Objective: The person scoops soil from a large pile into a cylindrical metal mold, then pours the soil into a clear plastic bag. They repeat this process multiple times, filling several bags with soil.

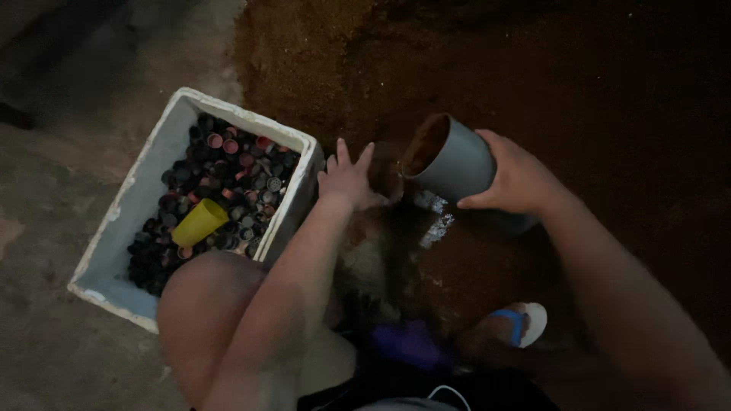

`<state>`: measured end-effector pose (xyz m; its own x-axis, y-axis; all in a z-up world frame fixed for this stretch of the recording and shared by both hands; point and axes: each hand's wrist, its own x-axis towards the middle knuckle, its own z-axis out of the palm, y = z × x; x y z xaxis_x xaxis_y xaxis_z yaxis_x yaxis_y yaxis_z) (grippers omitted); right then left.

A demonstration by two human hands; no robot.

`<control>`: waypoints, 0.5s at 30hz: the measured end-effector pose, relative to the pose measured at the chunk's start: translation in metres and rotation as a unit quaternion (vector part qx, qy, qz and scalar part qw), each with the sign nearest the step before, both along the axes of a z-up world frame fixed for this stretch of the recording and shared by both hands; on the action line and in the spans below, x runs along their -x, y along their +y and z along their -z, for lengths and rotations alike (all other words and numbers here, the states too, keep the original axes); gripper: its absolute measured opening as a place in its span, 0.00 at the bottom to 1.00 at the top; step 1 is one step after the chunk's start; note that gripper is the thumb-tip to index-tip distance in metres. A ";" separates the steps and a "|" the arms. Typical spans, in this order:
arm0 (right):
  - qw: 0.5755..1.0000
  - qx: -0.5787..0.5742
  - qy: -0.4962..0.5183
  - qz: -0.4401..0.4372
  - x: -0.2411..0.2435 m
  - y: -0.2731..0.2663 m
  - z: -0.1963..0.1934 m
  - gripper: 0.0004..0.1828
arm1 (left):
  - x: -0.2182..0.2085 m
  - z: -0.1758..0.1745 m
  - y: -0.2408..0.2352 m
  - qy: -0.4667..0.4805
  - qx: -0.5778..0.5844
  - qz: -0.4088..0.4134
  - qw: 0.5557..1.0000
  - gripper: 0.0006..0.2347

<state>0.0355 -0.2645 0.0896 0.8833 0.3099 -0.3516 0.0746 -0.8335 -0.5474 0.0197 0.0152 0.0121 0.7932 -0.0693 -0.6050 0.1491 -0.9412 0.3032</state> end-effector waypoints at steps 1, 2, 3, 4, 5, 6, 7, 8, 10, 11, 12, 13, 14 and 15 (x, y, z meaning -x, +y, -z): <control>1.000 0.000 0.000 0.000 -0.006 0.003 -0.002 0.68 | -0.001 0.005 0.002 0.000 0.000 0.000 1.000 0.51; 0.999 0.025 -0.002 -0.040 -0.012 0.005 -0.005 0.69 | -0.002 0.010 0.003 -0.016 0.024 -0.012 0.999 0.44; 0.995 0.050 -0.003 -0.081 -0.019 0.007 -0.007 0.69 | -0.003 0.015 0.005 -0.033 0.049 -0.025 0.998 0.37; 0.995 0.051 -0.001 -0.083 -0.022 0.011 -0.011 0.69 | -0.003 0.021 0.005 -0.031 0.050 -0.027 0.998 0.37; 0.990 0.074 -0.007 -0.116 -0.024 0.016 -0.015 0.67 | -0.004 0.027 0.006 -0.052 0.059 -0.026 0.997 0.33; 0.984 0.097 -0.014 -0.149 -0.027 0.021 -0.019 0.65 | -0.005 0.033 0.007 -0.074 0.068 -0.026 0.995 0.28; 0.983 0.098 -0.014 -0.152 -0.028 0.024 -0.022 0.65 | -0.004 0.033 0.008 -0.074 0.068 -0.028 0.995 0.28; 0.975 0.129 -0.030 -0.179 -0.030 0.028 -0.024 0.66 | -0.004 0.033 0.009 -0.098 0.080 -0.032 0.991 0.27; 0.964 0.160 -0.045 -0.207 -0.033 0.033 -0.027 0.66 | -0.005 0.035 0.010 -0.121 0.092 -0.037 0.988 0.26; 0.953 0.193 -0.065 -0.223 -0.034 0.035 -0.027 0.66 | -0.006 0.037 0.010 -0.130 0.104 -0.056 0.984 0.27; 0.941 0.226 -0.085 -0.238 -0.035 0.037 -0.027 0.66 | -0.007 0.039 0.010 -0.139 0.117 -0.075 0.980 0.28; 0.940 0.228 -0.085 -0.239 -0.035 0.041 -0.030 0.66 | -0.007 0.035 0.011 -0.140 0.118 -0.076 0.980 0.28; 0.927 0.262 -0.083 -0.256 -0.036 0.044 -0.032 0.66 | -0.007 0.031 0.011 -0.142 0.125 -0.081 0.979 0.24; 0.912 0.295 -0.082 -0.272 -0.036 0.047 -0.034 0.65 | -0.007 0.028 0.010 -0.144 0.132 -0.087 0.977 0.20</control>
<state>0.0719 -0.2176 0.1234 0.7112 0.5172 -0.4762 0.6054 -0.7948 0.0410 0.0266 0.0251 -0.0156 0.9416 -0.0417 -0.3343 0.1722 -0.7932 0.5842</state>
